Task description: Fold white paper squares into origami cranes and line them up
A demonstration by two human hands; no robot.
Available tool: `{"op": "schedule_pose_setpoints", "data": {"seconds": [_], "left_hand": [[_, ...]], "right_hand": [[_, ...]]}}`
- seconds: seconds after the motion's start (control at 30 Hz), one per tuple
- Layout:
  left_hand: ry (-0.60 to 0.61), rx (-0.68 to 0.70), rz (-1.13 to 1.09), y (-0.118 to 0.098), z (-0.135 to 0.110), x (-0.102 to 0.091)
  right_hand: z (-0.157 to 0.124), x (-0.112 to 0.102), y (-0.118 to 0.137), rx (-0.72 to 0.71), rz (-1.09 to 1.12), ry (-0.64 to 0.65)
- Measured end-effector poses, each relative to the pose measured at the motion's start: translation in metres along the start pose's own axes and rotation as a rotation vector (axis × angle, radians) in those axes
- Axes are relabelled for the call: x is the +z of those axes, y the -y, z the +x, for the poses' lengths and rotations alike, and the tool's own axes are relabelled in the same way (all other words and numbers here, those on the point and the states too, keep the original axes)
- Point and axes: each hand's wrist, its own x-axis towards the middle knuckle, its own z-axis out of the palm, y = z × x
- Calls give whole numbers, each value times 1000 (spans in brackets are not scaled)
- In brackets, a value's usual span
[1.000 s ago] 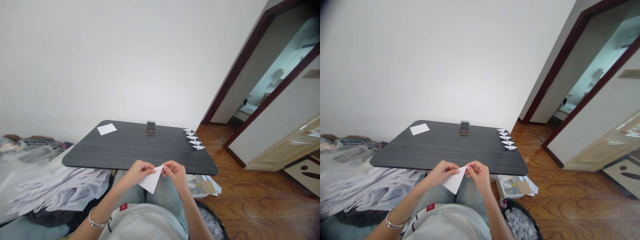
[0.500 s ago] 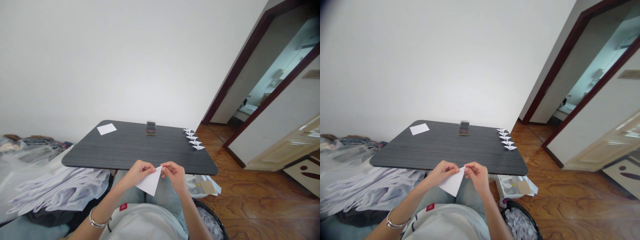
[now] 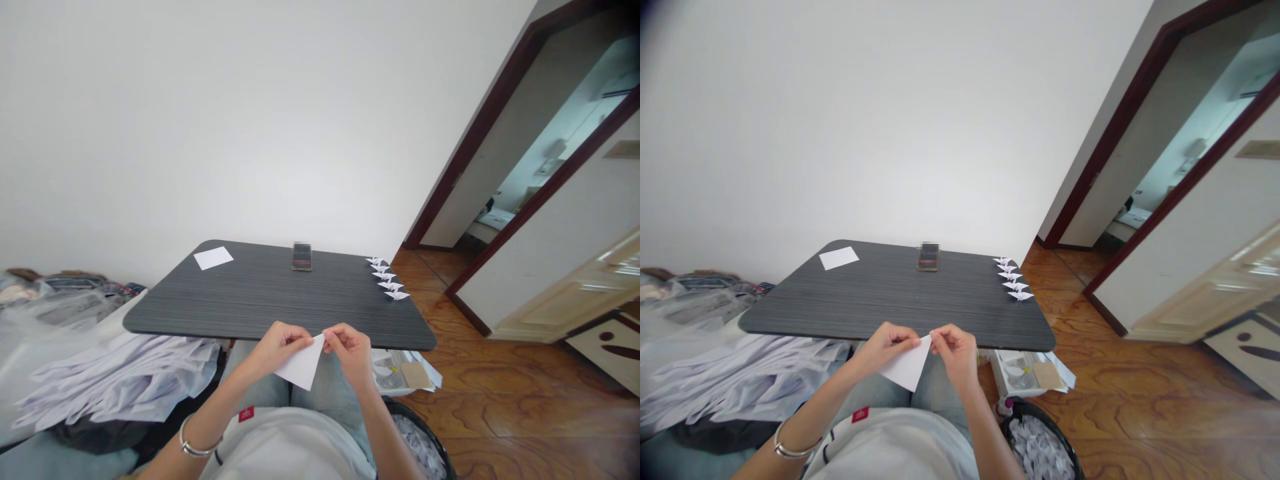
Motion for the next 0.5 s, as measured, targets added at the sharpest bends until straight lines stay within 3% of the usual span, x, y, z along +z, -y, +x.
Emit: {"op": "schedule_pose_setpoints", "data": {"seconds": [0.3,0.5], "left_hand": [[-13,-55,-102,1,1,2],[15,-92,-210,3,0,4]], "right_hand": [[4,4,-5,101,181,-93],[2,3,-4,105,117,69]]}}
